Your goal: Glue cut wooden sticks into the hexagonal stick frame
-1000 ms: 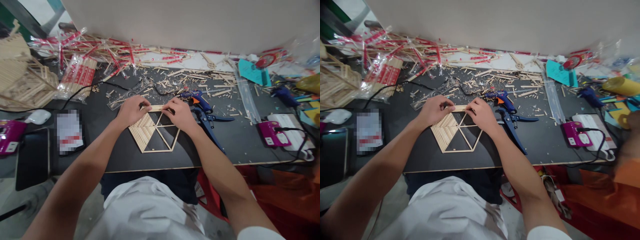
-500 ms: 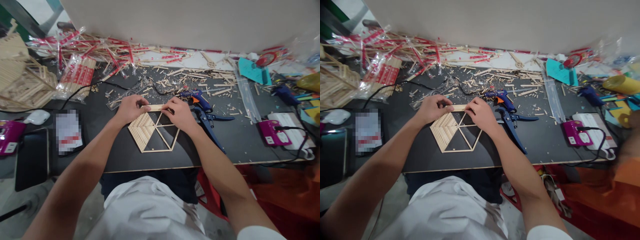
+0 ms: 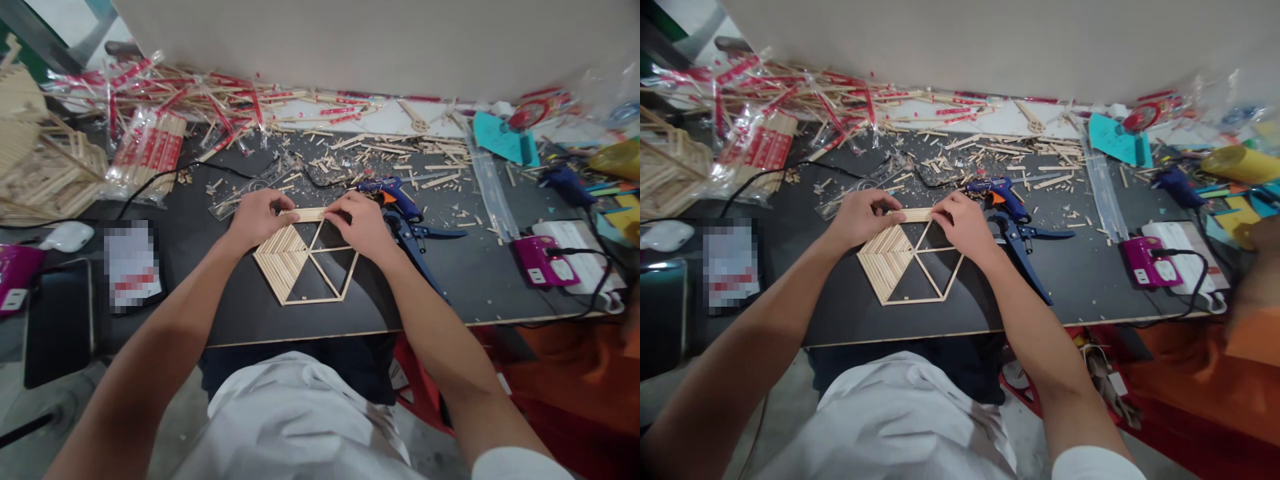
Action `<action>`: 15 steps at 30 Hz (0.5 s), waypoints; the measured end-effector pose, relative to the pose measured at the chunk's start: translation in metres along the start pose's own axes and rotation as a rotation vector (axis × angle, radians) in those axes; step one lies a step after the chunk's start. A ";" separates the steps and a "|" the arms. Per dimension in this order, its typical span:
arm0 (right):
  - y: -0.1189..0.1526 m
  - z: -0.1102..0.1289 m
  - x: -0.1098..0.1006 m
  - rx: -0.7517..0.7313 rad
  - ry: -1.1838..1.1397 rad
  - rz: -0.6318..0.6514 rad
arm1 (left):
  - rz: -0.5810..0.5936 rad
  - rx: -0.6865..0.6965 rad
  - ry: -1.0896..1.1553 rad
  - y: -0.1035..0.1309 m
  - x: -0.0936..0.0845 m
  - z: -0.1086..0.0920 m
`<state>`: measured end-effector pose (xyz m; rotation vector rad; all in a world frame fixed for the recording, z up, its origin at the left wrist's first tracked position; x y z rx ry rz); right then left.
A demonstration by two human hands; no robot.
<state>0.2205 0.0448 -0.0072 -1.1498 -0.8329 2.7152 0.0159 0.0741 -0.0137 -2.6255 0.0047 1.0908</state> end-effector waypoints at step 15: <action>0.000 -0.003 0.009 0.068 -0.014 -0.032 | 0.061 -0.099 0.122 -0.002 -0.001 0.005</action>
Point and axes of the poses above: each hand's wrist, its own y-axis away from the middle knuckle, its own x-axis out of the palm, z = x × y, the point moved 7 cm from there along -y, towards the middle knuckle, and after that the axes turned 15 degrees about -z, right-handed, at the moved point
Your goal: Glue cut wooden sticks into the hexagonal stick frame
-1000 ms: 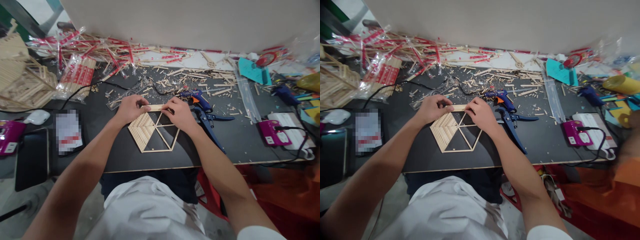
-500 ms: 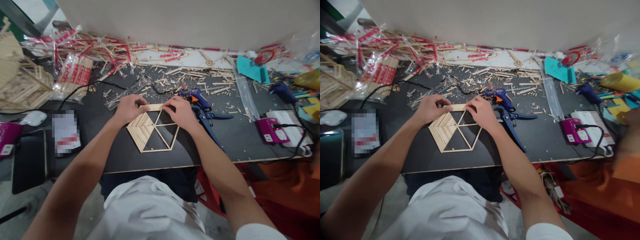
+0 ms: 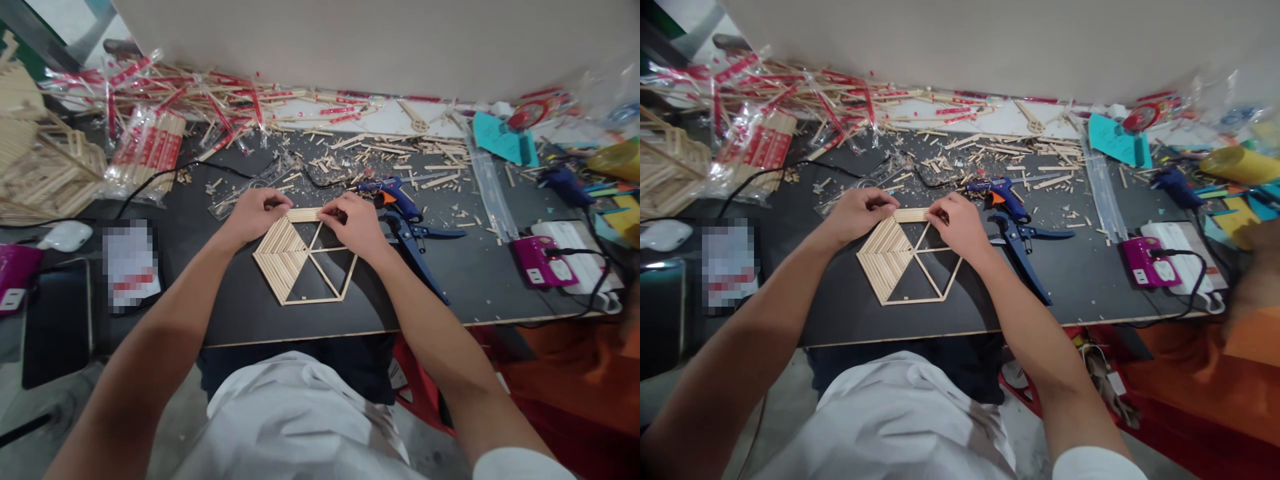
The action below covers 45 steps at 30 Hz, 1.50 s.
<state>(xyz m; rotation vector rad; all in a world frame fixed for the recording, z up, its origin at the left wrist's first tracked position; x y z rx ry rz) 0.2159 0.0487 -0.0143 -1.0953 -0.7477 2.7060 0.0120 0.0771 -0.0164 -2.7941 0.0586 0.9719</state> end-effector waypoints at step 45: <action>-0.001 -0.003 0.001 0.229 -0.038 -0.028 | 0.038 -0.132 0.070 0.004 0.000 -0.003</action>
Point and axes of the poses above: each hand's wrist, its own y-axis away from the middle knuckle, its own x-axis out of the palm, z = x × y, the point moved 7 cm from there along -y, towards the middle knuckle, and after that the axes turned 15 degrees about -z, right-handed, at the moved point
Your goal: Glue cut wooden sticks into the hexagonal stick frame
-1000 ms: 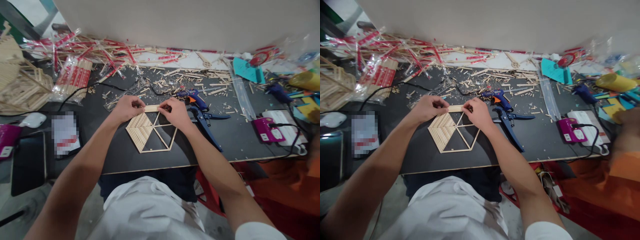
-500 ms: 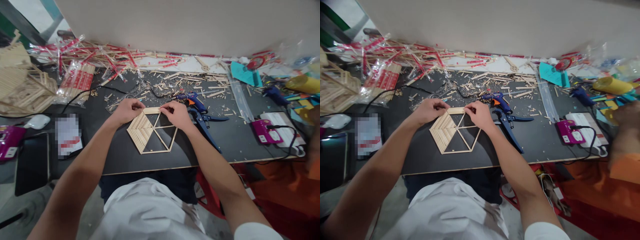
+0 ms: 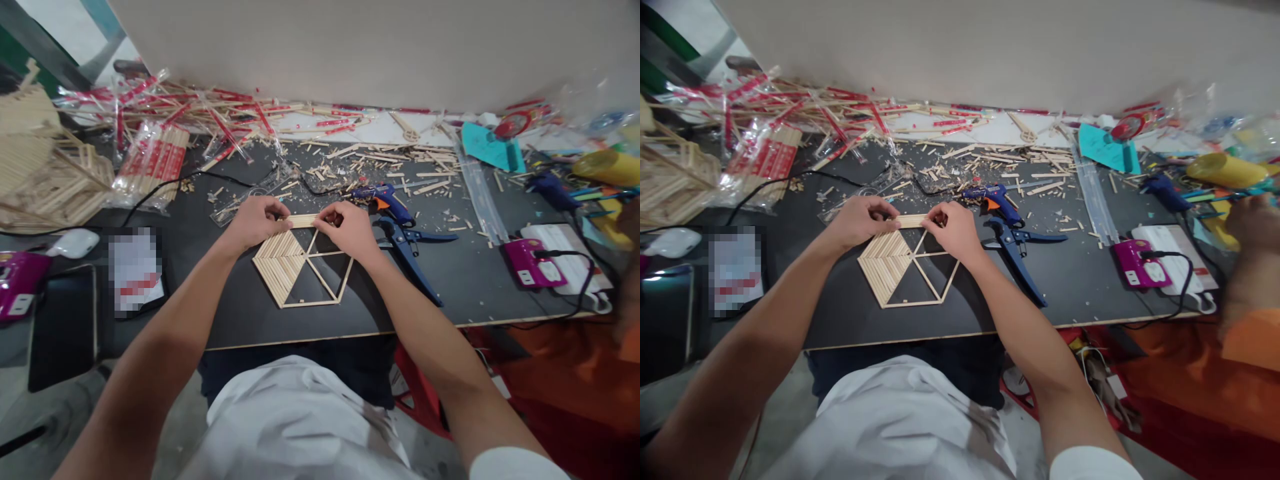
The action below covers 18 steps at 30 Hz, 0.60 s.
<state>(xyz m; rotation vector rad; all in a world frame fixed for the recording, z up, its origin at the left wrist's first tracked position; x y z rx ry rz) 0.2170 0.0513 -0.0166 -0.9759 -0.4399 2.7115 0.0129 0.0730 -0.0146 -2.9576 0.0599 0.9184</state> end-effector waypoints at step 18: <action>0.007 0.011 -0.001 -0.082 0.066 -0.054 | -0.015 -0.085 0.080 -0.001 0.003 0.003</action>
Point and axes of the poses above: each hand's wrist, its own y-axis away from the middle knuckle, its own x-axis out of the palm, z = x × y, the point moved 7 cm from there along -y, towards the middle knuckle, and after that the axes turned 15 degrees about -z, right-handed, at the moved point
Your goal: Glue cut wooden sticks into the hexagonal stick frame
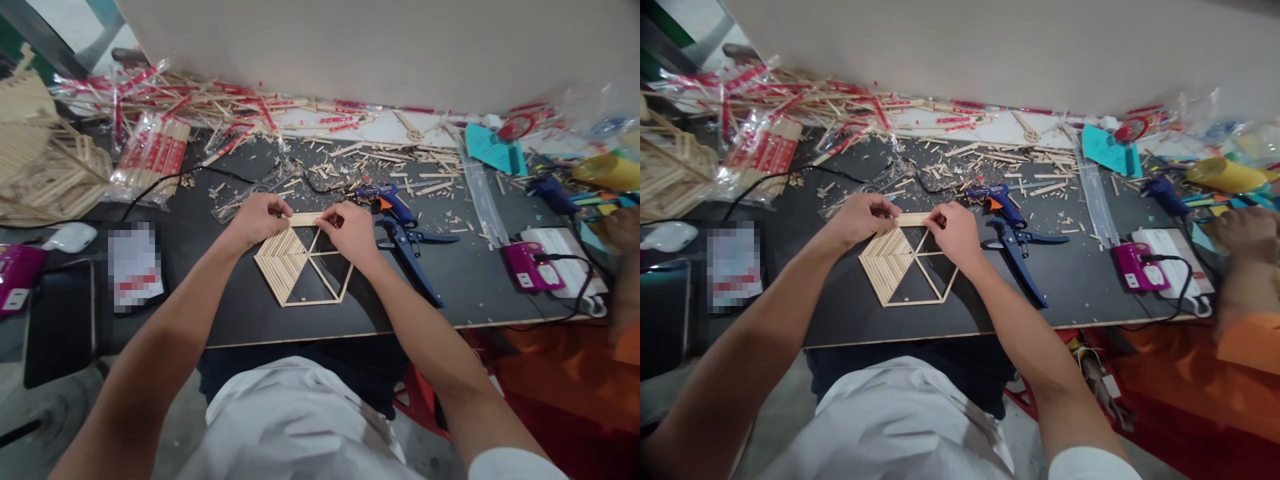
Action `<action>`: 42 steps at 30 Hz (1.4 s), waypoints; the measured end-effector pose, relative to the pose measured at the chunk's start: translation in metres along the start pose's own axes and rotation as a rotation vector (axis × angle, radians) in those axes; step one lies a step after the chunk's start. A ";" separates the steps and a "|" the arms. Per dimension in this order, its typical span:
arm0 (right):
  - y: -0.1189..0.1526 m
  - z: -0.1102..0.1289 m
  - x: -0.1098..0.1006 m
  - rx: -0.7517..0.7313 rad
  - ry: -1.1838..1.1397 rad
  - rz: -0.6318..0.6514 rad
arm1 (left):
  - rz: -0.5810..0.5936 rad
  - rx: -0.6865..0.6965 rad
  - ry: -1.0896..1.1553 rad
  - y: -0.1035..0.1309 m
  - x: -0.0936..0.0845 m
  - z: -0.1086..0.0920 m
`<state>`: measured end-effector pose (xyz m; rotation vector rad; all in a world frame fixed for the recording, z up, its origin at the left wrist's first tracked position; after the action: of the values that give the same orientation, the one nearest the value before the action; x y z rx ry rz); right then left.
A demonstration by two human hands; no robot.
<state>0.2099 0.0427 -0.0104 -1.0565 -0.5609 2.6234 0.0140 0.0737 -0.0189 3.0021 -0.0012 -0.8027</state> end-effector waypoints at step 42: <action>0.026 0.027 0.011 -0.347 0.250 0.381 | 0.036 0.051 -0.011 0.000 -0.005 0.006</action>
<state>0.1806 0.0164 -0.0111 -1.7209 -0.8479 2.6980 0.0067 0.0737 -0.0213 3.0356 -0.0769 -0.8280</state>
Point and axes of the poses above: each hand's wrist, its own y-axis away from the middle knuckle, its own x-axis out of the palm, z = x × y, the point moved 7 cm from there along -y, towards the middle knuckle, and after that the axes turned 15 degrees about -z, right-handed, at the moved point
